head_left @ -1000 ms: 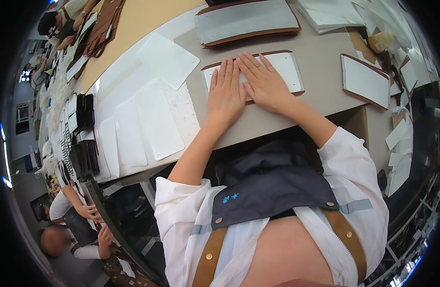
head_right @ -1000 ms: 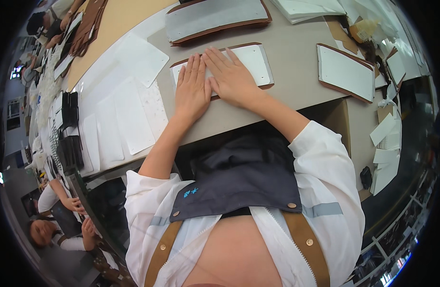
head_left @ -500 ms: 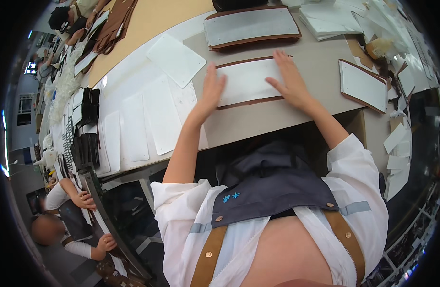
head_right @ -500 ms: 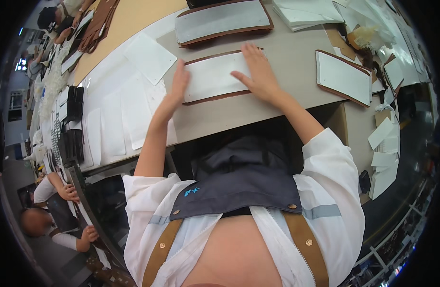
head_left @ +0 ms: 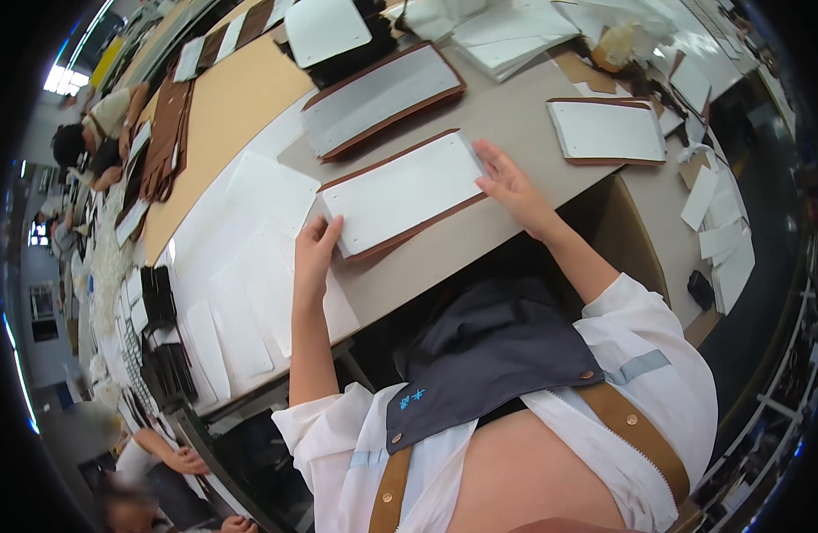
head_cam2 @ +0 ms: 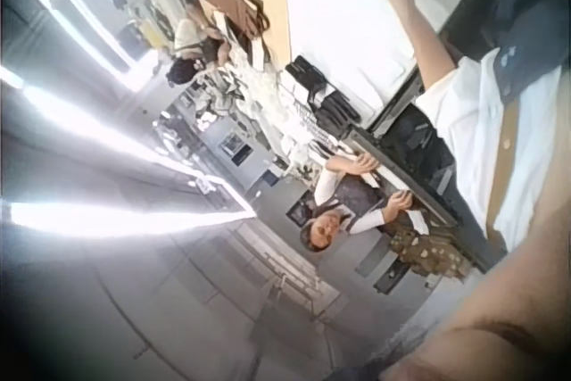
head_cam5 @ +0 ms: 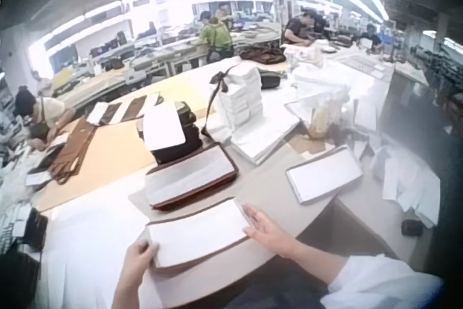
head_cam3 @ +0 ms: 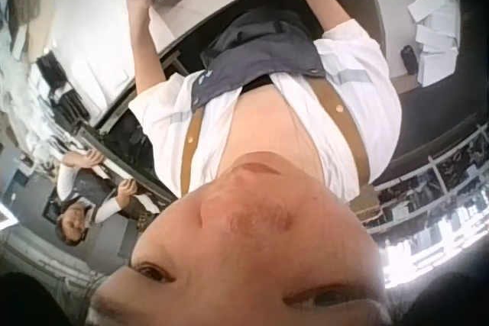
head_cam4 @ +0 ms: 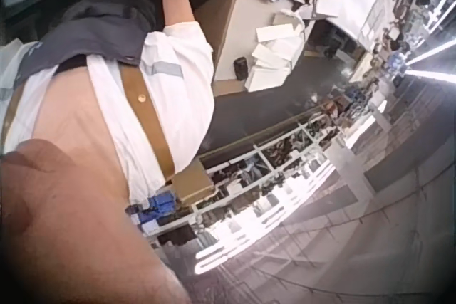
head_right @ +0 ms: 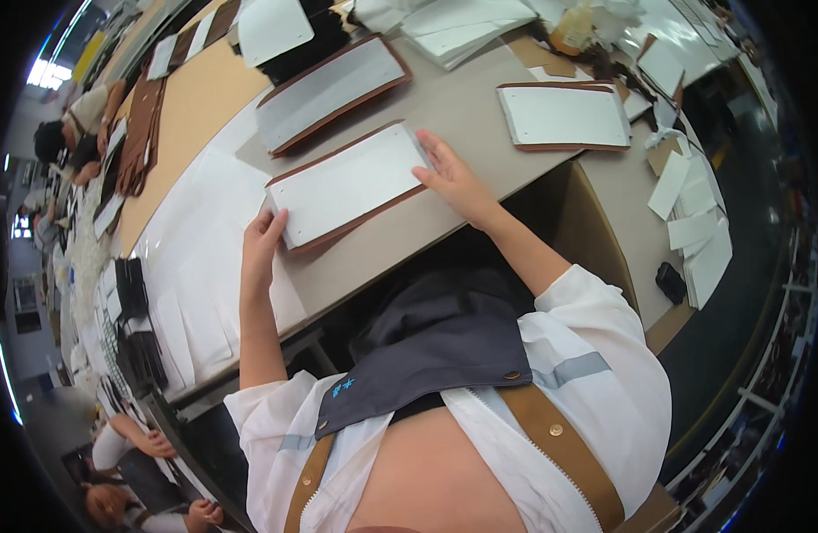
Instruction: The person applies glue from a bottle onto white rectangular sheets and places them onto brown rectangular sheets. They press the combined sheets together and stack them on the table. The process is repeated for multiple units in a factory setting.
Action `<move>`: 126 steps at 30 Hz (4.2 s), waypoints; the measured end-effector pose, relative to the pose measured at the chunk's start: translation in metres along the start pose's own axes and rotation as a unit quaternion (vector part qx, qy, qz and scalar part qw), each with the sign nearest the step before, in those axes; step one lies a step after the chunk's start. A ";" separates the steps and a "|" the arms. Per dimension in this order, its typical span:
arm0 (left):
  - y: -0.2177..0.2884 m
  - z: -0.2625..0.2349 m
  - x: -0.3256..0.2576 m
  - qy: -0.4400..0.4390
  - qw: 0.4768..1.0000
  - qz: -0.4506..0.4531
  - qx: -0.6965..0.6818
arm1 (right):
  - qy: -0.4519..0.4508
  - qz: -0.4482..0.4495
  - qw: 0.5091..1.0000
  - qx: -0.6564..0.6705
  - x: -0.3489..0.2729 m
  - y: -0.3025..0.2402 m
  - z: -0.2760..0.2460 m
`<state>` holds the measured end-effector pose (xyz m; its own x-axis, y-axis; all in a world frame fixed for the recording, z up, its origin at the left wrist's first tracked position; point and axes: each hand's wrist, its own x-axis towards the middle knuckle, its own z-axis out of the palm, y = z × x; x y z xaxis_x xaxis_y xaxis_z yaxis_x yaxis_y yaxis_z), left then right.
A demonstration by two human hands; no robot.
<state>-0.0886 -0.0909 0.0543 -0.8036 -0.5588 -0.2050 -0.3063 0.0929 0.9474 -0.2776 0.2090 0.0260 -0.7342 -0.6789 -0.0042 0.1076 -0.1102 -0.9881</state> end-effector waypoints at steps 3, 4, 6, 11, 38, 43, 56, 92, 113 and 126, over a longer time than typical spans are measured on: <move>0.027 0.019 -0.011 0.059 0.986 0.124 0.096 | 0.027 -0.025 0.998 -0.045 0.002 -0.007 -0.008; 0.033 0.021 -0.014 0.060 0.988 0.135 0.048 | 0.052 -0.049 0.994 -0.084 0.005 -0.004 -0.011; 0.047 0.029 -0.021 0.077 0.980 0.173 -0.057 | 0.053 -0.041 0.995 -0.074 0.009 -0.011 -0.015; 0.052 0.055 -0.023 0.023 0.985 0.149 -0.088 | 0.077 -0.025 0.997 -0.010 0.006 -0.034 -0.051; 0.076 0.071 0.143 0.025 0.781 0.460 0.422 | 0.278 -0.226 0.788 -0.500 -0.022 -0.048 -0.124; 0.094 0.080 0.110 0.076 0.730 0.538 0.414 | 0.209 -0.236 0.837 -0.447 -0.018 -0.041 -0.073; 0.015 0.033 0.000 0.116 0.817 0.327 0.462 | -0.108 -0.261 0.827 -0.486 -0.030 -0.014 0.014; 0.145 -0.059 -0.073 0.208 0.947 0.245 0.007 | -0.024 -0.115 0.991 0.061 0.014 -0.056 0.048; -0.001 0.044 -0.033 0.087 0.995 -0.038 -0.043 | 0.096 0.118 0.987 0.054 0.008 -0.028 -0.015; 0.003 0.056 -0.029 0.142 0.986 0.049 0.079 | 0.147 0.007 0.958 -0.246 0.016 -0.026 -0.001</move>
<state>-0.0952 -0.0284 0.0494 -0.6657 -0.7460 -0.0159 -0.3280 0.2734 0.9042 -0.2928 0.2024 0.0515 -0.8997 -0.4364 0.0096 -0.1570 0.3032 -0.9399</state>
